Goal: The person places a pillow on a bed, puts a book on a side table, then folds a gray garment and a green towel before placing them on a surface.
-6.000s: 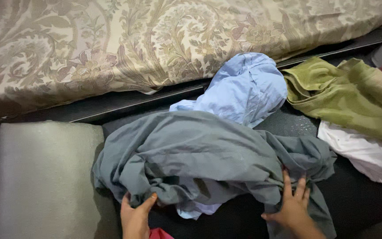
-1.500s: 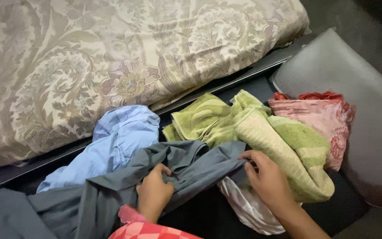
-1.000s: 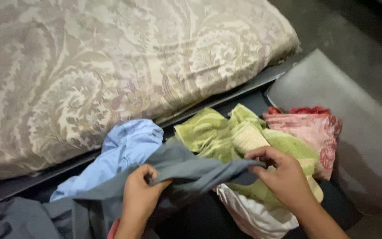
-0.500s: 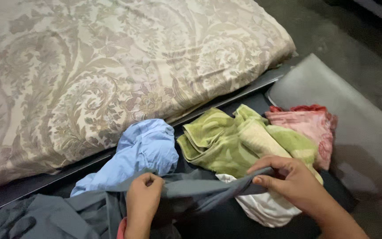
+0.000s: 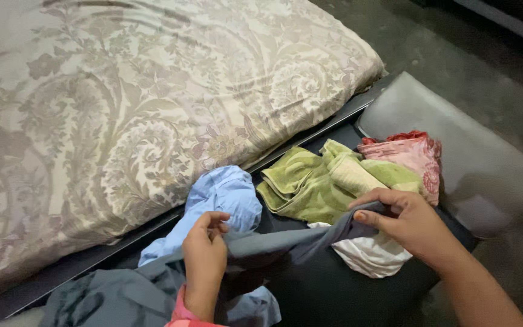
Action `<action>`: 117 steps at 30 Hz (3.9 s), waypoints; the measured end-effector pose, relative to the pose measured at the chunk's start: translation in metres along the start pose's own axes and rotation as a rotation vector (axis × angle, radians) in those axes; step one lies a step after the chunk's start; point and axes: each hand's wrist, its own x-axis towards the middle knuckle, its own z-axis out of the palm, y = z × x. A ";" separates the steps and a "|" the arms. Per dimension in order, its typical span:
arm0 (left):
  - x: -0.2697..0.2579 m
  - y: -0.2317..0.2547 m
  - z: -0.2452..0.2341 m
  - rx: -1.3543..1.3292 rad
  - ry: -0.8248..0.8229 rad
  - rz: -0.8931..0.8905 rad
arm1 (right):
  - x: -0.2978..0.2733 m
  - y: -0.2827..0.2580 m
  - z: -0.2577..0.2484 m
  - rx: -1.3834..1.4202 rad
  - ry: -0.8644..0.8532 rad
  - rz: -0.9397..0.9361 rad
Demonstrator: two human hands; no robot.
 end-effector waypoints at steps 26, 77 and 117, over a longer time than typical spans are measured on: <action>-0.046 0.059 -0.089 -0.747 -0.263 -0.216 | -0.073 -0.115 0.078 0.179 -0.115 -0.119; -0.087 -0.067 -0.148 0.408 0.867 -0.462 | -0.040 -0.217 -0.140 0.087 0.350 -0.218; -0.142 0.104 -0.300 0.758 1.125 -0.192 | 0.039 -0.162 -0.261 -0.106 0.523 -0.317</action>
